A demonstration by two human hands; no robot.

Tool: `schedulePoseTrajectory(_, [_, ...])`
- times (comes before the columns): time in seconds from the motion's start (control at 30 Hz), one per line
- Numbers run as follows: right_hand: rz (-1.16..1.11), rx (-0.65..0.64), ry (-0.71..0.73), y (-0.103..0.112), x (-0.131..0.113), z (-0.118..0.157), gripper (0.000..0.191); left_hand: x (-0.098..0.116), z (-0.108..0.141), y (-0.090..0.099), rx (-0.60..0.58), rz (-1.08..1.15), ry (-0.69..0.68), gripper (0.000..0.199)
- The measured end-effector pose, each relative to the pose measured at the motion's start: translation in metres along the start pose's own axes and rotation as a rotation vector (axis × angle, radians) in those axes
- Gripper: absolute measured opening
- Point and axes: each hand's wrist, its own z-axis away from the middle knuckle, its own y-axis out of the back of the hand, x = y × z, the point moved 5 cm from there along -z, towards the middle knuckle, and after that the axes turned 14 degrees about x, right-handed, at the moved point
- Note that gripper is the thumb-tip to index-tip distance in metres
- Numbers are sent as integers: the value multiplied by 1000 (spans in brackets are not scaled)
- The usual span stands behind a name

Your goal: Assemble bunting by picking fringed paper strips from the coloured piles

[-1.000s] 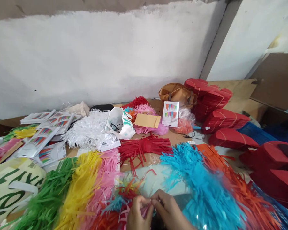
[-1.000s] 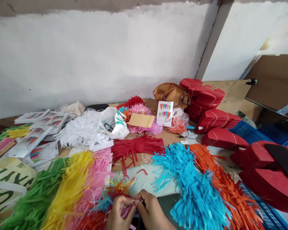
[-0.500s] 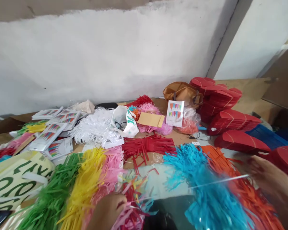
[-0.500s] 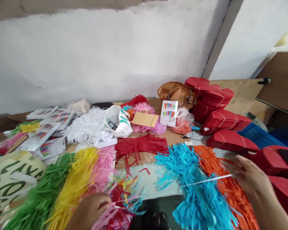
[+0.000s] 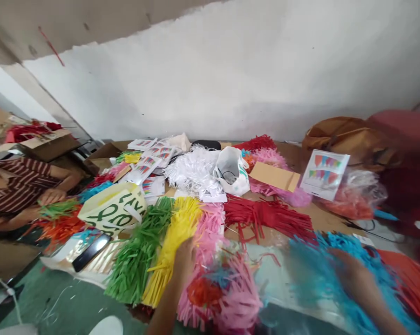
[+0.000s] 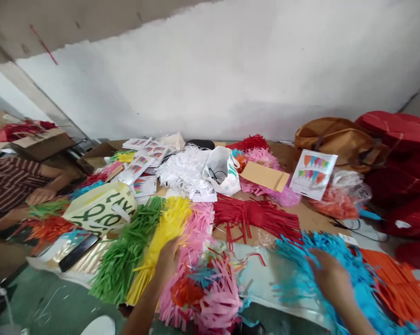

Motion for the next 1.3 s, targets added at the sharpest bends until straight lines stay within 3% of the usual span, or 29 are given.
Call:
schedulePoseTrajectory(0.1, [-19,-259,325,-138,-69,37,30,-72,-19,16,42,-137,74,44])
schedulePoseTrajectory(0.17, [-83,-486,545,-224,-128,79,31,-102,-19,23,26,-177,64,39])
schedulePoseTrajectory(0.23, [-36,-648,729,-295,-179,118,29,-121,-13,28,13,-189,36,33])
schedulePoseTrajectory(0.33, [66,-830,877,-377,-228,153,27,-139,-5,33,4,-189,6,31])
schedulePoseTrajectory(0.43, [158,-840,870,-423,-244,159,29,-153,-3,34,5,-194,31,31])
schedulePoseTrajectory(0.53, [261,-824,865,-443,-241,159,34,-166,-4,33,11,-209,102,26])
schedulePoseTrajectory(0.67, [363,-985,969,-449,-224,172,23,-178,-5,41,-24,-238,158,25])
schedulePoseTrajectory(0.73, [418,-1045,1003,-449,-214,177,24,-182,-9,51,-41,-286,222,36])
schedulePoseTrajectory(0.8, [453,-1072,1011,-447,-207,180,23,-184,-18,65,18,-390,314,50])
schedulePoseTrajectory(0.9, [476,-1066,993,-445,-203,184,25,-178,-41,77,162,-502,403,43])
schedulePoseTrajectory(0.97, [482,-1047,973,-445,-203,187,28,-173,-60,69,147,-468,409,39])
schedulePoseTrajectory(1.03, [484,-1031,955,-444,-205,190,30,-173,-75,55,53,-407,423,38])
schedulePoseTrajectory(1.17, [478,-1018,914,-435,-206,191,27,-187,-89,45,-59,-354,520,33])
schedulePoseTrajectory(1.3, [453,-985,845,-418,-208,184,23,-190,-97,78,19,-364,527,25])
